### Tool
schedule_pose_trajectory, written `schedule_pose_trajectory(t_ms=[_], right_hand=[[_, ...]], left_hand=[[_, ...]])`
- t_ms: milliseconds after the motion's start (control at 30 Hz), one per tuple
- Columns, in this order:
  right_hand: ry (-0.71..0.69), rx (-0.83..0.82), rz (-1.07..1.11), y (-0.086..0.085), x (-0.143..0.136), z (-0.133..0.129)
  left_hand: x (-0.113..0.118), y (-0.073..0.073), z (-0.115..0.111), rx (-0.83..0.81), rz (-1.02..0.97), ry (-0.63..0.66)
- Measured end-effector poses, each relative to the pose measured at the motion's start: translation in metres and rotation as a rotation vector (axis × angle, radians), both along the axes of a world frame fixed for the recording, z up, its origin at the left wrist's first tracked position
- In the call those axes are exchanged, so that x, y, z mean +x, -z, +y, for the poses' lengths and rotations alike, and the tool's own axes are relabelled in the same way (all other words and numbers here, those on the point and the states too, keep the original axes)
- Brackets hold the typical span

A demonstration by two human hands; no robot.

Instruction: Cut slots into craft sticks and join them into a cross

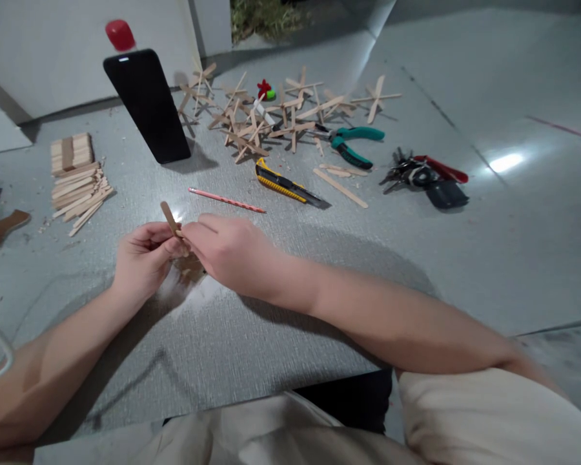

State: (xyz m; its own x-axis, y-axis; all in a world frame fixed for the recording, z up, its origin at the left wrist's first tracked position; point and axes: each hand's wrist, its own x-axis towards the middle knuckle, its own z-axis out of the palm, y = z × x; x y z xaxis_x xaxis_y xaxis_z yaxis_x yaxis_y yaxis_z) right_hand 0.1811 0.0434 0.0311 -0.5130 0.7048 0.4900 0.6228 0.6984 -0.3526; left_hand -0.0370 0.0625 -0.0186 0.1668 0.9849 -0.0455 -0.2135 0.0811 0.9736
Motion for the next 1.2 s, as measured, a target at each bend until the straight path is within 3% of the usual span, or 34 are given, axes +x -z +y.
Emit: schedule_pose_trajectory(t_ms=[133, 367, 567, 933, 1200], right_hand=[[-0.018, 0.119, -0.050, -0.002, 0.002, -0.004], [-0.061, -0.154, 0.312, -0.002, 0.002, 0.010], [-0.201, -0.179, 0.471, 0.004, 0.001, 0.015], [-0.228, 0.003, 0.427, 0.015, 0.001, 0.010], [-0.190, -0.054, 0.517, 0.019, -0.002, 0.013]], left_hand=[[0.000, -0.004, 0.003, -0.002, -0.036, -0.088], [0.001, -0.007, 0.003, -0.079, -0.059, -0.001], [0.000, -0.007, 0.005, -0.091, -0.104, 0.087], [0.001, -0.008, 0.003, -0.095, -0.127, 0.138], [0.001, -0.007, 0.002, -0.117, -0.109, 0.137]])
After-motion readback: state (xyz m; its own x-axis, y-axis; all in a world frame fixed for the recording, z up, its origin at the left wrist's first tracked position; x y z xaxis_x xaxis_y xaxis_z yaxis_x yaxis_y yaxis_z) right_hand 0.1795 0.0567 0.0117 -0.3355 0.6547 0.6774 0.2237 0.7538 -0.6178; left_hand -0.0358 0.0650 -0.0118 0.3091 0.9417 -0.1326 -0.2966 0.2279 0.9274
